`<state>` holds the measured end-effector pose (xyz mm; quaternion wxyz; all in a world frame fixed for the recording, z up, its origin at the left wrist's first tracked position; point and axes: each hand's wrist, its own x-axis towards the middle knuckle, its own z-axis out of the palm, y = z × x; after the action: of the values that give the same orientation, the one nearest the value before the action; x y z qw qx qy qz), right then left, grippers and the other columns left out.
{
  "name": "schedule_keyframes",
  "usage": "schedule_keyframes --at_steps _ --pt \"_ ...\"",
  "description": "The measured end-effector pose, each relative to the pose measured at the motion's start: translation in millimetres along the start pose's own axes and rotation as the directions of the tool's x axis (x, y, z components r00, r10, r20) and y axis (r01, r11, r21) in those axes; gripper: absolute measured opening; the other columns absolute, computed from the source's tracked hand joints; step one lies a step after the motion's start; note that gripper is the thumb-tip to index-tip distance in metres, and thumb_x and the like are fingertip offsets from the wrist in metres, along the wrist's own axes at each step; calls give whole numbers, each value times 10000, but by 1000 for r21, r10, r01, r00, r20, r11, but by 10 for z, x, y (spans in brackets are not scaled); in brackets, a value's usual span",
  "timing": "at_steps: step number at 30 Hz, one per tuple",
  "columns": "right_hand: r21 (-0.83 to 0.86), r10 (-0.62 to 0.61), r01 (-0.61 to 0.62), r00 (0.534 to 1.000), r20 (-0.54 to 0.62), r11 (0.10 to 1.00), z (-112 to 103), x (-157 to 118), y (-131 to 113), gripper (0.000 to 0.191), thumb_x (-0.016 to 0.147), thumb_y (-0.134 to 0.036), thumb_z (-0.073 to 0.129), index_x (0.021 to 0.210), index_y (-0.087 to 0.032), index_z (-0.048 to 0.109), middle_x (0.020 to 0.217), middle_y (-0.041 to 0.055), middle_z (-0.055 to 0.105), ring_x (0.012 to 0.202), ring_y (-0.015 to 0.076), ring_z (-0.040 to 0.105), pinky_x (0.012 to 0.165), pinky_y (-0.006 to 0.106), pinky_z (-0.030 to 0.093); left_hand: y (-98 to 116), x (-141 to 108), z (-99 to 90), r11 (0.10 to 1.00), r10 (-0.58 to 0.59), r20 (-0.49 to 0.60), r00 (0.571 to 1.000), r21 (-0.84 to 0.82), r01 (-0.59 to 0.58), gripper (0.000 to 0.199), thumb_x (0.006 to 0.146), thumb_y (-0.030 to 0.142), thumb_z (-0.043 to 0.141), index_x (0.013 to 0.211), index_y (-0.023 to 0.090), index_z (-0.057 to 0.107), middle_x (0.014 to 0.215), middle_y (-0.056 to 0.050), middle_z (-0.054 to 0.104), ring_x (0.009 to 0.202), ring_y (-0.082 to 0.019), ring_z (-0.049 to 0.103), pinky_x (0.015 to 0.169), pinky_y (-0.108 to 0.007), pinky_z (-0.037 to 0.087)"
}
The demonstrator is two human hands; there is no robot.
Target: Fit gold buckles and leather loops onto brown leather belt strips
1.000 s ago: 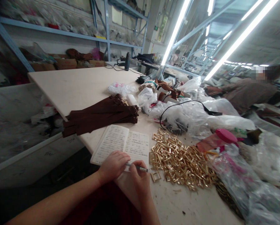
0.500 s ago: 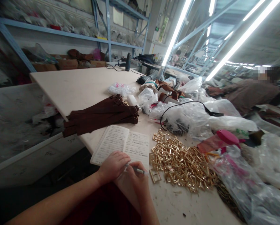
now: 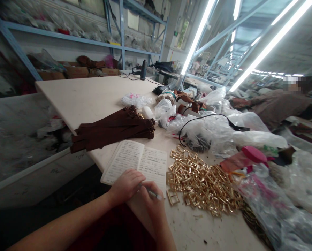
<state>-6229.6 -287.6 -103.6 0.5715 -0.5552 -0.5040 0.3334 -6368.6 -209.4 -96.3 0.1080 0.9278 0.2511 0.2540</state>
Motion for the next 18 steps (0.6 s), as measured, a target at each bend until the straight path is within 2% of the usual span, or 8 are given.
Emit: schedule_keyframes --at_steps 6,12,18 --pt "34 3 -3 1000 17 999 26 14 63 130 764 -268 585 838 -187 655 807 30 687 784 185 618 723 288 493 -20 -16 15 999 -8 -45 999 -32 7 215 825 182 487 1027 183 561 1013 -54 621 953 -203 536 927 -386 384" --pt "4 -35 35 999 41 999 2 2 -12 171 782 -271 560 888 -186 664 868 54 693 844 215 624 764 334 500 -39 -24 7 998 3 -46 999 -59 -6 217 828 176 467 1027 181 553 997 -51 619 955 -197 535 924 -377 393" --pt "-11 -23 23 1000 -9 1000 9 7 1 170 801 -272 525 878 -179 644 856 54 686 841 208 620 780 333 483 -41 -34 -22 997 22 -40 999 -74 -25 271 793 137 451 1047 173 536 1016 -62 605 975 -199 524 943 -381 387"
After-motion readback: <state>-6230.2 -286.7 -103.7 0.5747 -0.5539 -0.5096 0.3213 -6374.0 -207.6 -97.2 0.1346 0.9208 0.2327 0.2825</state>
